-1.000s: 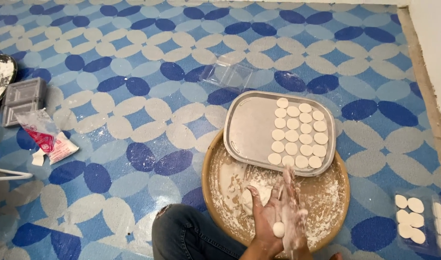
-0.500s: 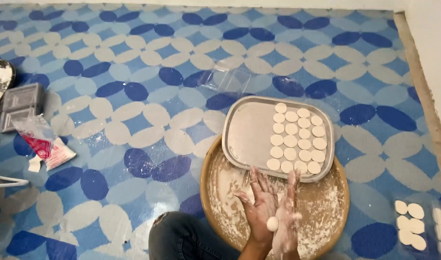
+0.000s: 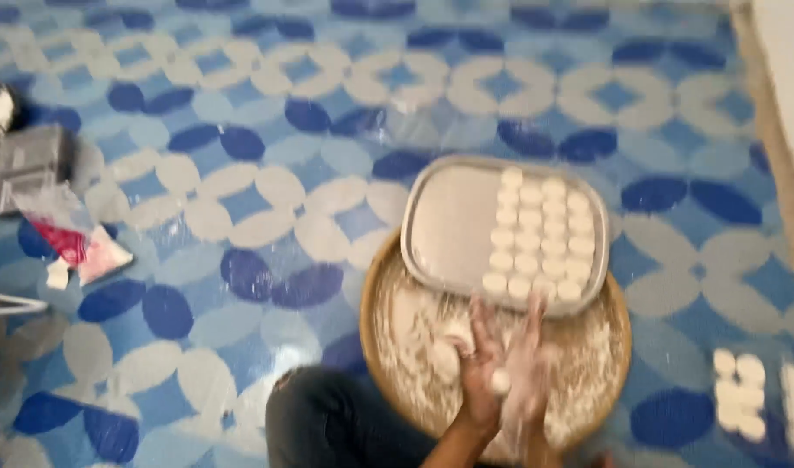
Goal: Hand-shaping small pieces of dough into uniform spheres and placing them on a tray.
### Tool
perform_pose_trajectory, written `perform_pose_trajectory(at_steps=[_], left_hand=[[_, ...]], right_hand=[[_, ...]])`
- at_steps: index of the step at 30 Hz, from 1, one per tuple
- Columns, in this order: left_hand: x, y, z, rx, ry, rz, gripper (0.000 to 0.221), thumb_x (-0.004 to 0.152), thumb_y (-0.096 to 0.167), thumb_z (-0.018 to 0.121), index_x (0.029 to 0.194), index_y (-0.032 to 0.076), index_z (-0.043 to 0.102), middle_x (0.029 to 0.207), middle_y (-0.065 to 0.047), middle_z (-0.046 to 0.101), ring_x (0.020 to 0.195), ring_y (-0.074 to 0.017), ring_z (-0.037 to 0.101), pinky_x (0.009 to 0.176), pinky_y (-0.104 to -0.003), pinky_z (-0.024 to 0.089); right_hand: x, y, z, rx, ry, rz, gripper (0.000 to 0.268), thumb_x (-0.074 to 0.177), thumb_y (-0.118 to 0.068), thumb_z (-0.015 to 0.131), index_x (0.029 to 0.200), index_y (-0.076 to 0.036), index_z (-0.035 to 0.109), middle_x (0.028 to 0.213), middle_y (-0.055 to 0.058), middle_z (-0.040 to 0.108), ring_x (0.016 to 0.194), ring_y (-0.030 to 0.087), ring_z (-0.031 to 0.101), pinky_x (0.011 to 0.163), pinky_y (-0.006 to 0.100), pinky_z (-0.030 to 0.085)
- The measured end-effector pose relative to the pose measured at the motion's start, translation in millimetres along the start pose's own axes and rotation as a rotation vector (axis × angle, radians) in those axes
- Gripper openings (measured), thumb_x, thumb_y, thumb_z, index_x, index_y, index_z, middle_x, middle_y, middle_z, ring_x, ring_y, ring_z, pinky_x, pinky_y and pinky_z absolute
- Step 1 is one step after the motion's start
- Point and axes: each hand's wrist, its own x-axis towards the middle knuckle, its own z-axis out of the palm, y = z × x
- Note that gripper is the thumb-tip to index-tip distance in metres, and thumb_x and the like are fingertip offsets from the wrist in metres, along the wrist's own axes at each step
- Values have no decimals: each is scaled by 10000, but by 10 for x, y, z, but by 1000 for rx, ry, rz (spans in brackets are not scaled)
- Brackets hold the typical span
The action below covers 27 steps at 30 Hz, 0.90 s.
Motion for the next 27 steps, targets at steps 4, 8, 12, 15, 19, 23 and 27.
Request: perform_pose_trajectory(at_steps=[4, 8, 12, 15, 19, 23, 27], left_hand=[[-20, 142, 137, 61, -102, -79, 899, 904, 737, 33, 1629, 206, 35, 1716, -45, -20, 1566, -276, -6, 1235, -467, 7], [68, 250, 68, -238, -184, -100, 943, 970, 752, 165, 1624, 73, 159, 1694, -73, 218, 1552, -204, 225, 1258, -357, 148], [-121, 145, 113, -105, -38, -227, 869, 944, 674, 54, 1572, 125, 300, 1647, -91, 344, 1505, -255, 352, 1229, -431, 293], [-192, 78, 74, -62, 81, -385, 771, 1014, 559, 126, 1607, 87, 268, 1540, -187, 472, 1286, -272, 549, 1079, -412, 500], [-60, 300, 78, -340, 335, -361, 426, 1058, 252, 443, 1326, -43, 593, 1138, -202, 700, 996, -255, 683, 905, -390, 587], [-147, 407, 134, -679, 163, -372, 499, 1085, 340, 395, 1429, -1, 514, 1234, -161, 641, 1060, -222, 631, 933, -348, 533], [-148, 411, 356, -874, 114, -475, 658, 1076, 464, 325, 1567, 42, 441, 1493, -160, 555, 1328, -272, 541, 1135, -404, 434]], right_hand=[[231, -31, -56, -10, 9, 37, 911, 987, -836, 302, 1622, -228, 61, 1746, 48, -105, 1605, 214, 10, 1293, 475, 51], [519, 4, -69, -11, 3, 57, 916, 984, -824, 290, 1624, -220, 32, 1742, 39, -118, 1605, 202, -11, 1299, 470, 19], [730, 37, -96, -12, 2, 89, 921, 981, -811, 277, 1626, -213, 3, 1738, 30, -131, 1605, 191, -33, 1304, 465, -13], [891, -229, 67, -20, -7, 107, 923, 980, -805, 271, 1627, -209, -12, 1737, 25, -137, 1604, 185, -44, 1306, 463, -29], [1128, -870, 352, 282, 62, 384, 1026, 890, -717, 556, 1629, -221, 47, 1734, -38, -20, 955, 96, 323, 794, 354, 361], [1179, -972, 281, 140, 11, 216, 923, 938, -878, 281, 1599, -250, 133, 1758, 44, -70, 1647, 262, -6, 1308, 449, 18], [1285, -1057, 332, -20, -135, -39, 788, 1075, -690, 241, 1630, -172, 32, 1746, 92, -92, 1644, 294, -56, 1323, 561, -76]])
